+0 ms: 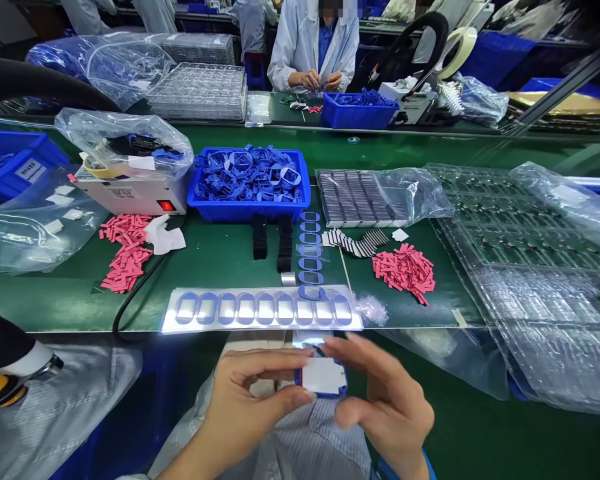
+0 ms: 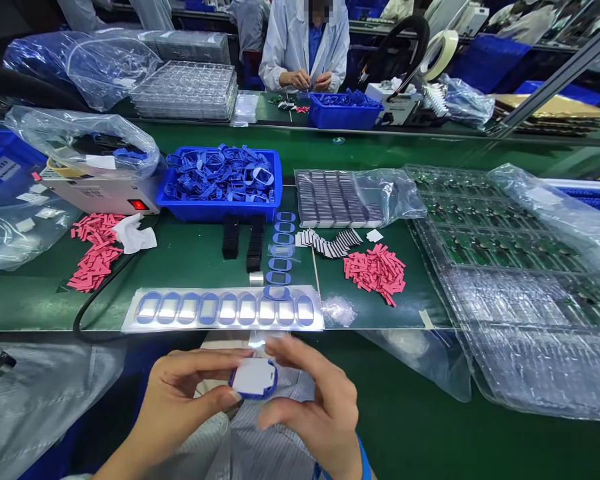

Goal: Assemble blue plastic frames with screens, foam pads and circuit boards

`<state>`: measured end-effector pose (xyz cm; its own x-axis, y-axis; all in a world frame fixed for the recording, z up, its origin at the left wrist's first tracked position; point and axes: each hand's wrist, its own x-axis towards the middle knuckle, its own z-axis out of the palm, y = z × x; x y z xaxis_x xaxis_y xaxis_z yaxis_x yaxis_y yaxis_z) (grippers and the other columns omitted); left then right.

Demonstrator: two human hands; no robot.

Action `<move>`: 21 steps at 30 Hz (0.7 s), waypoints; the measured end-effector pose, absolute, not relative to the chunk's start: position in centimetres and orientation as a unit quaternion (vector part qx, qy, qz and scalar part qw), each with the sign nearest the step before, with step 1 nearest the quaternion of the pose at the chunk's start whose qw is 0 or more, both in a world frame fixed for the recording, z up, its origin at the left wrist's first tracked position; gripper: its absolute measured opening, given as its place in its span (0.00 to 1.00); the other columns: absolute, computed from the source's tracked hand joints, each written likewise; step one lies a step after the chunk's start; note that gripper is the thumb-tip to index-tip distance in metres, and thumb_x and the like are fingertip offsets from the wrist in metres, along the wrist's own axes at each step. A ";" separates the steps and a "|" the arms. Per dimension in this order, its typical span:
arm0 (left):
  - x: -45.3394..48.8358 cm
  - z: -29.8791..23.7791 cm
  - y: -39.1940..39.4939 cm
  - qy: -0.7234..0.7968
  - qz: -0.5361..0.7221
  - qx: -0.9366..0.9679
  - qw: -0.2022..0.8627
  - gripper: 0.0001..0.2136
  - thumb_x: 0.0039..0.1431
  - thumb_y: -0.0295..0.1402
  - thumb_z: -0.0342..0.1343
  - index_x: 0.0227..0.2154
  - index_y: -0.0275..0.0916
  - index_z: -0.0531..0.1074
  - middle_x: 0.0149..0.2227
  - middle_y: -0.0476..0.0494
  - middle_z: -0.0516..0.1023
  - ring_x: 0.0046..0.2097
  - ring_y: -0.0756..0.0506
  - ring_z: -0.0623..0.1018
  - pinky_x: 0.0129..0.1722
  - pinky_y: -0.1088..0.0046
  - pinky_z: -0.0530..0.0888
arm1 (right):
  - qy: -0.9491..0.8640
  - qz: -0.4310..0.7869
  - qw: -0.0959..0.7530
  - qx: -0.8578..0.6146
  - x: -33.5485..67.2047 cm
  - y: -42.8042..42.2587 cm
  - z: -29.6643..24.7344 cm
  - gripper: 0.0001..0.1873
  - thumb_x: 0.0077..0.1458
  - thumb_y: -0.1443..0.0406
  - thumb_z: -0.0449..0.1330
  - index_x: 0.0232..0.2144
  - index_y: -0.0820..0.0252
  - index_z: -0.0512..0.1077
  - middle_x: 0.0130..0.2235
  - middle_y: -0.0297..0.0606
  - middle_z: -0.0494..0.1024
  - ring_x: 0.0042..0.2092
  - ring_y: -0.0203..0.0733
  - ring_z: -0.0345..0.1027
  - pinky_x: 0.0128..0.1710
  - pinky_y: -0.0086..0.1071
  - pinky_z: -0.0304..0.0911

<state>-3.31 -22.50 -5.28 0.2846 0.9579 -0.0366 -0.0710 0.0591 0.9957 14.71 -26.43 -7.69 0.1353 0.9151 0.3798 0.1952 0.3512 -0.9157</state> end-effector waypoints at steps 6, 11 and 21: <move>-2.9 -5.9 -23.9 0.409 0.492 0.672 0.372 0.33 0.40 0.21 0.70 0.49 0.57 0.72 0.41 0.54 0.84 0.38 0.46 0.84 0.40 0.77 0.79 | -0.375 0.441 0.574 -0.579 12.6 -26.9 -6.3 0.11 0.48 0.58 0.68 0.36 0.53 0.77 0.30 0.35 0.82 0.29 0.38 0.77 0.28 0.24 0.73; -1.9 -7.0 -24.6 0.425 0.472 0.588 0.500 0.38 0.39 0.29 0.72 0.55 0.59 0.66 0.50 0.51 0.80 0.48 0.44 0.80 0.49 0.73 0.75 | -0.388 0.468 0.546 -0.577 13.9 -26.6 -6.5 0.10 0.50 0.61 0.65 0.36 0.54 0.77 0.28 0.35 0.81 0.27 0.38 0.76 0.27 0.24 0.72; 1.5 -8.2 -23.9 0.302 0.220 0.179 0.910 0.22 0.50 0.47 0.62 0.46 0.42 0.74 0.31 0.46 0.82 0.32 0.49 0.82 0.28 0.79 0.74 | -0.533 0.487 0.425 -0.546 17.4 -26.2 -4.0 0.09 0.56 0.62 0.58 0.36 0.54 0.78 0.32 0.37 0.76 0.25 0.32 0.71 0.21 0.22 0.68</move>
<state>1.46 -23.88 -8.21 0.7198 0.5095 -0.4715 -0.2928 0.8386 0.4593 17.40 -26.22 -4.02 -0.0427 0.9959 -0.0796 0.1683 -0.0713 -0.9832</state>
